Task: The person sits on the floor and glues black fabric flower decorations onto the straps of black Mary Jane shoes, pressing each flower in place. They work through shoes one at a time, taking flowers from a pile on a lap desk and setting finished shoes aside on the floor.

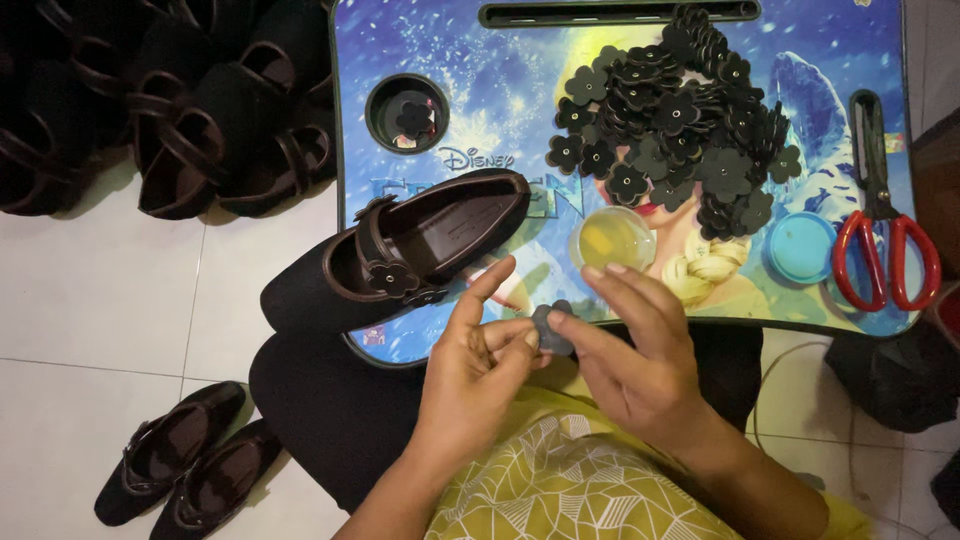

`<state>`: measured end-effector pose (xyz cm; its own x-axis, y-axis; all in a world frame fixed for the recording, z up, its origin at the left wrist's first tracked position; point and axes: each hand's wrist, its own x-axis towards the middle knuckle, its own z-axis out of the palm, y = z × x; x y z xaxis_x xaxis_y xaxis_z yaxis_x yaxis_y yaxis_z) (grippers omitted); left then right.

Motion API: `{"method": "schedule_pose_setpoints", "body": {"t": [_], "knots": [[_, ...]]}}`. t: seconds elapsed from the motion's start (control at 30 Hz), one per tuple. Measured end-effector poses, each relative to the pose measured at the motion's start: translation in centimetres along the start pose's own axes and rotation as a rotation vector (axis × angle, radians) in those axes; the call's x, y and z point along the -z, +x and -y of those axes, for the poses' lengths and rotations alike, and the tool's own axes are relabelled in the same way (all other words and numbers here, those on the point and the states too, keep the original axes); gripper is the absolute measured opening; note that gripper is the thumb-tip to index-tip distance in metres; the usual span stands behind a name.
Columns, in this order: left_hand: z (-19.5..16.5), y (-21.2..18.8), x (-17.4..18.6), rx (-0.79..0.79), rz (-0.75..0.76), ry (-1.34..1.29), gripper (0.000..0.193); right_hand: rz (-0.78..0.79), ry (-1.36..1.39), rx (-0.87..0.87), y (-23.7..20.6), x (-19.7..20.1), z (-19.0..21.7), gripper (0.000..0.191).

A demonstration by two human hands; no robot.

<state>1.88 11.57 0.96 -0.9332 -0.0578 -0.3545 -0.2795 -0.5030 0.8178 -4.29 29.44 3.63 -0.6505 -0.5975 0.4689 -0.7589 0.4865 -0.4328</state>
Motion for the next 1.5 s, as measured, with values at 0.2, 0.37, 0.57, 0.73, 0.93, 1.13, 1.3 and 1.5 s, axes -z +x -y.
{"method": "schedule_pose_setpoints", "body": {"t": [0.2,0.37,0.57,0.73,0.93,1.13,1.3,1.5], "knots": [[-0.9,-0.1,0.8,0.000,-0.045,-0.041,0.067,-0.047,0.086,-0.021,0.1,0.9,0.1,0.031],[-1.0,-0.7,1.8,0.019,0.020,-0.111,0.068,-0.045,0.169,-0.087,0.0,-0.3,-1.0,0.042],[-1.0,-1.1,2.5,0.049,0.084,-0.135,0.062,0.026,0.616,-0.142,-0.9,-2.9,-1.7,0.058],[-2.5,-1.9,3.0,0.144,0.087,-0.083,0.046,0.042,0.813,-0.143,-0.1,-2.8,-1.5,0.059],[-7.3,-2.3,6.0,-0.226,-0.371,0.325,0.023,0.035,0.968,-0.480,4.1,-2.8,-1.2,0.061],[-9.5,2.6,7.9,-0.172,-0.473,0.630,0.047,0.146,1.096,-0.536,9.5,-4.3,-1.5,0.060],[-8.1,4.3,8.1,-0.160,-0.377,0.388,0.058,0.272,1.049,-0.565,11.4,-4.5,-1.1,0.057],[-5.6,1.9,6.4,-0.255,-0.260,0.192,0.064,0.426,1.068,-0.526,12.3,-3.8,-1.4,0.063]]}}
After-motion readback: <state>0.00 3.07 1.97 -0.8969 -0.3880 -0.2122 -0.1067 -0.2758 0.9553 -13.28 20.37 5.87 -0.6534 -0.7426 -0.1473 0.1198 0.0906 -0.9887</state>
